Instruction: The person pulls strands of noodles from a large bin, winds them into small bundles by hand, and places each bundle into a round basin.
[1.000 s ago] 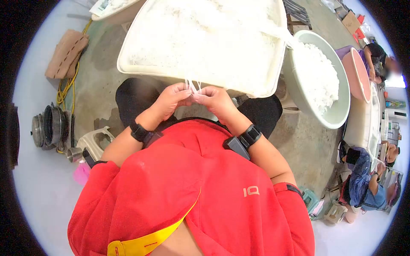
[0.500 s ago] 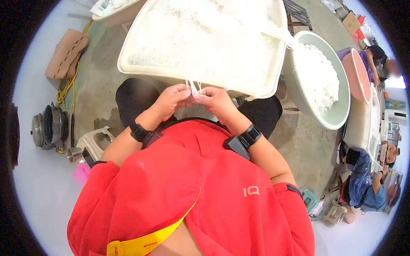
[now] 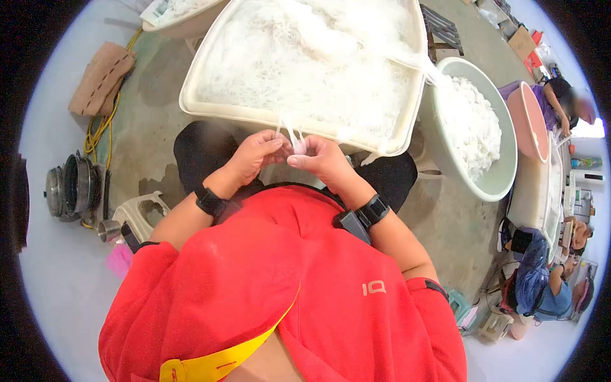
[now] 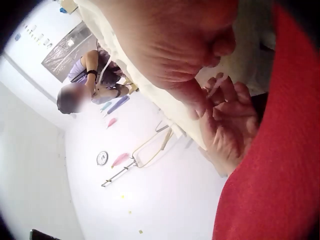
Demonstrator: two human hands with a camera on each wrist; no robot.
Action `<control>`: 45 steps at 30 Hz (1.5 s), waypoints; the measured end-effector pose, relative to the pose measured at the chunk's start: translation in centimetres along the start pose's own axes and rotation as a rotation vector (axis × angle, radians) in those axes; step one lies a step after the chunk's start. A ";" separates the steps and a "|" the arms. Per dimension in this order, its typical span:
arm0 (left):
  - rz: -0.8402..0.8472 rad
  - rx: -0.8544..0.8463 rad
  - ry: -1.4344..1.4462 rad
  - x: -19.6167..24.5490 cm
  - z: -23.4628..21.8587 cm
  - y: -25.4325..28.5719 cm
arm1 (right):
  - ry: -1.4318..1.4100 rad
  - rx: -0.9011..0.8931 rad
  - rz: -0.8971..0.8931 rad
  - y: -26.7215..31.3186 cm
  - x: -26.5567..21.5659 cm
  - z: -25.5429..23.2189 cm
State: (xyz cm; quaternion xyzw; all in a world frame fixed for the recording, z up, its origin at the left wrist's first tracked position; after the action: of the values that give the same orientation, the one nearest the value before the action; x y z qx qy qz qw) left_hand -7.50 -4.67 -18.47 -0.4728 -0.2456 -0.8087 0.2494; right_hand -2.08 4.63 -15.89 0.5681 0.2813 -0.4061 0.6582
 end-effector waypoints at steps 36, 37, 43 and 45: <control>-0.050 -0.366 0.219 13.8 15.5 -1.9 | 1.028 0.599 -0.820 13.6 -26.2 -2.0; -0.237 -0.318 0.480 12.3 16.2 -2.0 | 1.003 0.573 -0.861 13.9 -24.3 -1.6; 0.042 -0.244 0.335 10.7 12.6 -5.9 | 0.924 0.386 -0.936 13.7 -15.9 -0.8; 0.119 -0.227 -0.301 13.4 12.2 -5.8 | 0.873 0.392 -0.766 13.0 -16.2 -3.2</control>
State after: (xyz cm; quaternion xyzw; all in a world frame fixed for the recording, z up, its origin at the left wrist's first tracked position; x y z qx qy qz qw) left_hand -9.08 5.17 -2.28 -0.6270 -0.1588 -0.7353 0.2023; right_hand 0.99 11.56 3.72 0.6513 0.6292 -0.3875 0.1726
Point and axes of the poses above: each hand's wrist, its own y-axis away from the middle knuckle, its own z-axis out of the palm, x = y × z, the point moved 10 cm from there along -y, towards the middle knuckle, and after that the axes turned 13 degrees about z, right-handed, at the moved point
